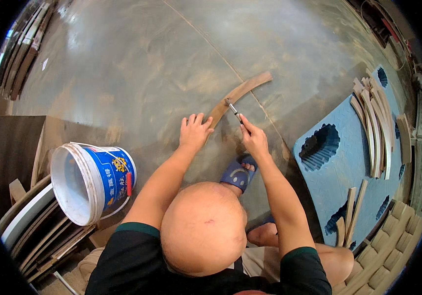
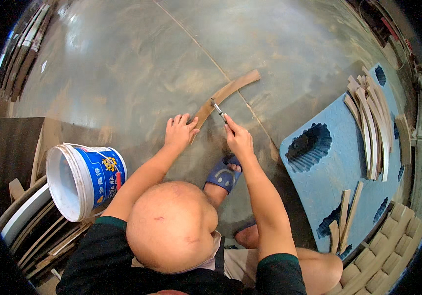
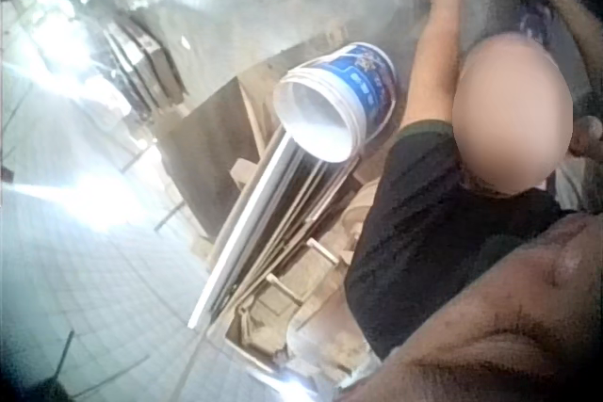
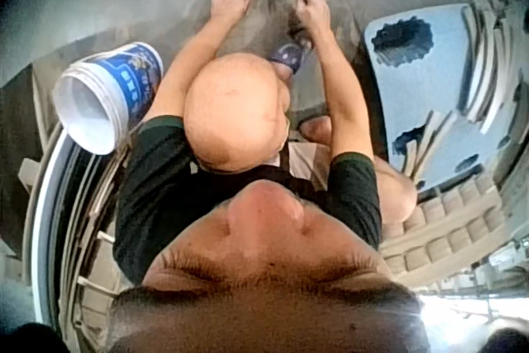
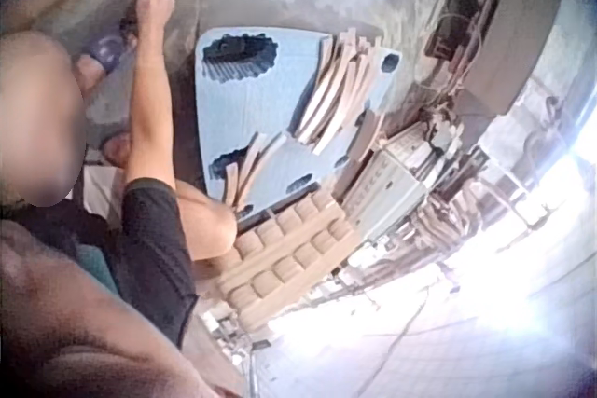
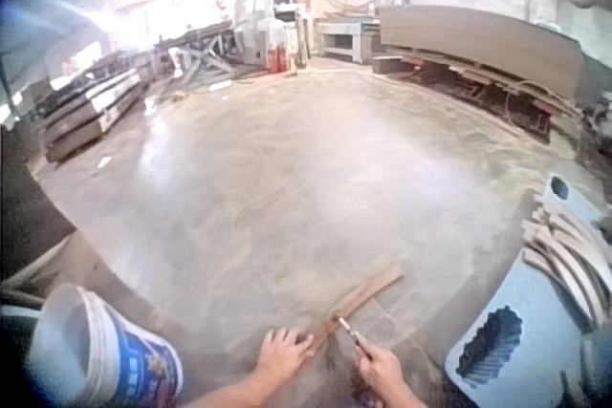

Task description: The person hammers nails into a curved wooden board by hand using a small hammer, picking up boards one at a time from a stack on a blue pallet.

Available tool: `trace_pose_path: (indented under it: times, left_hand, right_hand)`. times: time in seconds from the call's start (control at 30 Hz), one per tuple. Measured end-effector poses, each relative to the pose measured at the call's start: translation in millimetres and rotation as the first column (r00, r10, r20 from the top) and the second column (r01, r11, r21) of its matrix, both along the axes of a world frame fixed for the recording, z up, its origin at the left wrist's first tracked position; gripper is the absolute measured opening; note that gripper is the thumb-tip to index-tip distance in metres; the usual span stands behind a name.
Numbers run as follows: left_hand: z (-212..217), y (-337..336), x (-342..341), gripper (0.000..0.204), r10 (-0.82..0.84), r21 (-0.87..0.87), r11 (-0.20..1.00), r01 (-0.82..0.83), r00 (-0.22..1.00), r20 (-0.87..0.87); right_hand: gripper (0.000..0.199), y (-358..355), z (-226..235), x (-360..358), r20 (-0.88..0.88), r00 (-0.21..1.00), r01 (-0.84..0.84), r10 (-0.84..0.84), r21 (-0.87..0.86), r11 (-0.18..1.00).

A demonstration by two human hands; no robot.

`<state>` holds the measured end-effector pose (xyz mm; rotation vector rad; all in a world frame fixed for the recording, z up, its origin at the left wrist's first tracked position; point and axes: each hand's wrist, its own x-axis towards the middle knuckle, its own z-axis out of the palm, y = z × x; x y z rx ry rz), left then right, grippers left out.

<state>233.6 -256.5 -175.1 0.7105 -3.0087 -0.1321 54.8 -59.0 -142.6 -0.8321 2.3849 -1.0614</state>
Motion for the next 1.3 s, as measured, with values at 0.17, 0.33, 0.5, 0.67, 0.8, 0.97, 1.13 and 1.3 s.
trace_pose_path:
  times: [0.17, 0.33, 0.5, 0.67, 0.8, 0.97, 1.13, 1.3]
  left_hand:
    - [2, -3, -9, 0.048, 0.009, -0.007, 1.0, -0.009, 1.0, -0.025]
    - [-2, 1, -6, 0.048, 0.003, -0.019, 1.0, -0.004, 0.999, -0.037]
    - [-5, -4, -5, 0.048, -0.003, -0.027, 1.0, 0.002, 0.998, -0.065]
    - [4, 6, 9, 0.053, -0.008, 0.047, 0.999, 0.013, 0.995, -0.101]
    - [12, 23, 51, 0.064, 0.107, 0.117, 0.988, -0.098, 0.992, -0.068]
    - [5, 18, 73, 0.075, 0.216, 0.197, 0.953, -0.231, 0.972, 0.094]
    - [-5, 12, 58, 0.075, 0.311, 0.34, 0.878, -0.337, 0.942, 0.129]
    - [-26, -13, 39, 0.067, 0.417, 0.47, 0.792, -0.39, 0.907, 0.05]
  right_hand:
    - [0.042, -2, 0, -2, 0.08, 0.996, 0.05, -0.039, -0.137, 0.989]
    - [0.045, 6, -9, 6, -0.069, 0.998, 0.0, -0.003, -0.051, 0.999]
    - [0.046, 18, 3, 11, 0.138, 0.988, 0.066, -0.062, -0.024, 0.998]
    - [0.046, 46, -3, 8, 0.238, 0.935, 0.307, -0.264, -0.168, 0.937]
    - [0.046, 61, -4, -11, 0.208, 0.92, 0.379, -0.331, -0.265, 0.887]
    - [0.052, 70, -11, -21, 0.224, 0.925, 0.372, -0.308, -0.359, 0.856]
    - [0.049, 70, -9, -5, 0.146, 0.93, 0.366, -0.339, -0.254, 0.895]
    - [0.045, 77, 6, 21, -0.004, 0.932, 0.36, -0.361, -0.071, 0.93]
